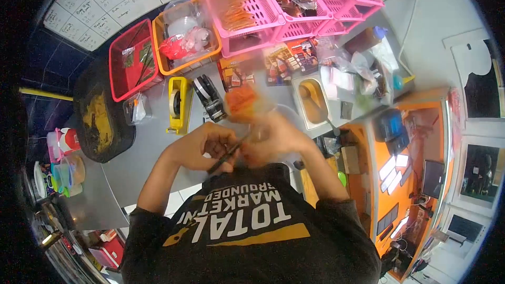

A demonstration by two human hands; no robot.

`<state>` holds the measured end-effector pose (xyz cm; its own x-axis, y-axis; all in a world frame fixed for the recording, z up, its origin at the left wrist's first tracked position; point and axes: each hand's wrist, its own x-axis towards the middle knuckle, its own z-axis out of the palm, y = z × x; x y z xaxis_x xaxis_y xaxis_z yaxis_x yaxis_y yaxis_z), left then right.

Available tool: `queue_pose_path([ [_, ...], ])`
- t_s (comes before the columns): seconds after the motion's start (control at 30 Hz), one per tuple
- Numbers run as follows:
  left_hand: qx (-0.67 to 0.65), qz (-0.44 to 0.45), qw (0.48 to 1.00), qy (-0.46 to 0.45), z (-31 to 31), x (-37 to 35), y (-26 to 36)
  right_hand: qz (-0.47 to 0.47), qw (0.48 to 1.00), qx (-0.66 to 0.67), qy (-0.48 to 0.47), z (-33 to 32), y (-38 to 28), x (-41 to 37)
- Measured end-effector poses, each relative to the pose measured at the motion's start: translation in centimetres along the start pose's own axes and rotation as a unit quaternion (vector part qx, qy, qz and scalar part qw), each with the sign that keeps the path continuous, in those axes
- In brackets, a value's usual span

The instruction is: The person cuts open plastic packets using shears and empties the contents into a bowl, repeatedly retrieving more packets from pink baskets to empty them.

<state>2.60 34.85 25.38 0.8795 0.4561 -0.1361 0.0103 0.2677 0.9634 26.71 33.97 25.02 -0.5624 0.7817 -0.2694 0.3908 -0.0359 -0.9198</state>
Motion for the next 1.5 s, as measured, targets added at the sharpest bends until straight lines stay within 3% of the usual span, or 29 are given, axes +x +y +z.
queue_pose_path([
  [0.03,-0.015,-0.035,0.999,0.009,-0.4,-0.7,-0.4,0.047,0.988,0.149,0.002,0.2,0.6,-0.4],
  [0.07,-0.027,-0.066,0.997,0.02,-1.0,-1.3,-0.9,0.045,0.988,0.149,0.001,-0.4,1.6,-0.4],
  [0.13,-0.049,-0.085,0.994,0.048,-1.6,-3.4,-3.7,-0.13,0.988,-0.036,0.073,-1.3,3.3,-0.7],
  [0.2,-0.068,-0.1,0.99,0.073,-1.4,-4.8,-6.8,-0.094,0.993,-0.004,0.072,-1.7,2.4,-1.4],
  [0.27,0.024,-0.259,0.948,0.182,-1.2,-5.5,-8.6,-0.062,0.996,0.023,0.068,-2.6,1.2,-1.8],
  [0.3,0.11,-0.319,0.922,0.188,-0.9,-4.9,-8.2,-0.051,0.997,0.025,0.05,-3.0,0.8,-1.9],
  [0.33,0.112,-0.317,0.922,0.191,-0.5,-4.4,-9.8,-0.04,0.998,0.029,0.032,-3.4,0.7,-1.8],
  [0.37,0.288,-0.263,0.895,0.218,0.1,-4.0,-13.3,-0.042,0.998,0.027,0.031,-3.8,0.7,-1.7],
  [0.4,0.453,-0.2,0.836,0.237,0.5,-3.4,-15.5,-0.095,0.994,-0.041,0.02,-4.3,0.7,-1.6],
  [0.47,0.449,-0.208,0.83,0.258,1.3,-1.8,-16.1,-0.146,0.983,-0.111,0.011,-5.0,0.6,-2.1],
  [0.53,0.447,-0.216,0.823,0.276,1.7,-0.9,-16.5,0.018,0.97,-0.238,-0.04,-5.4,-0.3,-3.0],
  [0.63,0.464,-0.201,0.818,0.275,1.8,-0.2,-17.1,0.032,0.945,-0.32,-0.061,-5.6,-1.9,-3.2],
  [0.73,0.455,-0.229,0.811,0.287,1.8,0.2,-17.1,-0.02,0.953,-0.3,-0.04,-5.2,-1.0,-3.5],
  [0.83,0.463,-0.211,0.81,0.293,2.0,0.3,-16.6,0.05,0.949,-0.312,-0.009,-4.3,-0.8,-3.6],
  [0.93,0.458,-0.22,0.807,0.301,2.1,0.5,-16.9,-0.032,0.942,-0.325,0.076,-3.1,0.1,-3.9],
  [1.03,0.45,-0.193,0.823,0.289,2.2,0.5,-17.0,0.012,0.916,-0.387,0.107,-2.4,1.0,-4.1],
  [1.17,0.44,-0.207,0.824,0.29,2.3,1.0,-15.7,-0.003,0.911,-0.387,0.141,-2.2,1.7,-4.1],
  [1.23,0.434,-0.212,0.823,0.299,2.6,1.3,-15.4,-0.041,0.925,-0.324,0.195,-2.1,1.8,-4.5],
  [1.4,0.379,-0.196,0.824,0.372,3.9,2.1,-17.3,-0.066,0.93,-0.282,0.226,-2.4,2.9,-5.3],
  [1.5,0.395,-0.177,0.834,0.341,4.5,2.1,-18.3,-0.095,0.935,-0.241,0.242,-2.5,3.4,-5.5],
])
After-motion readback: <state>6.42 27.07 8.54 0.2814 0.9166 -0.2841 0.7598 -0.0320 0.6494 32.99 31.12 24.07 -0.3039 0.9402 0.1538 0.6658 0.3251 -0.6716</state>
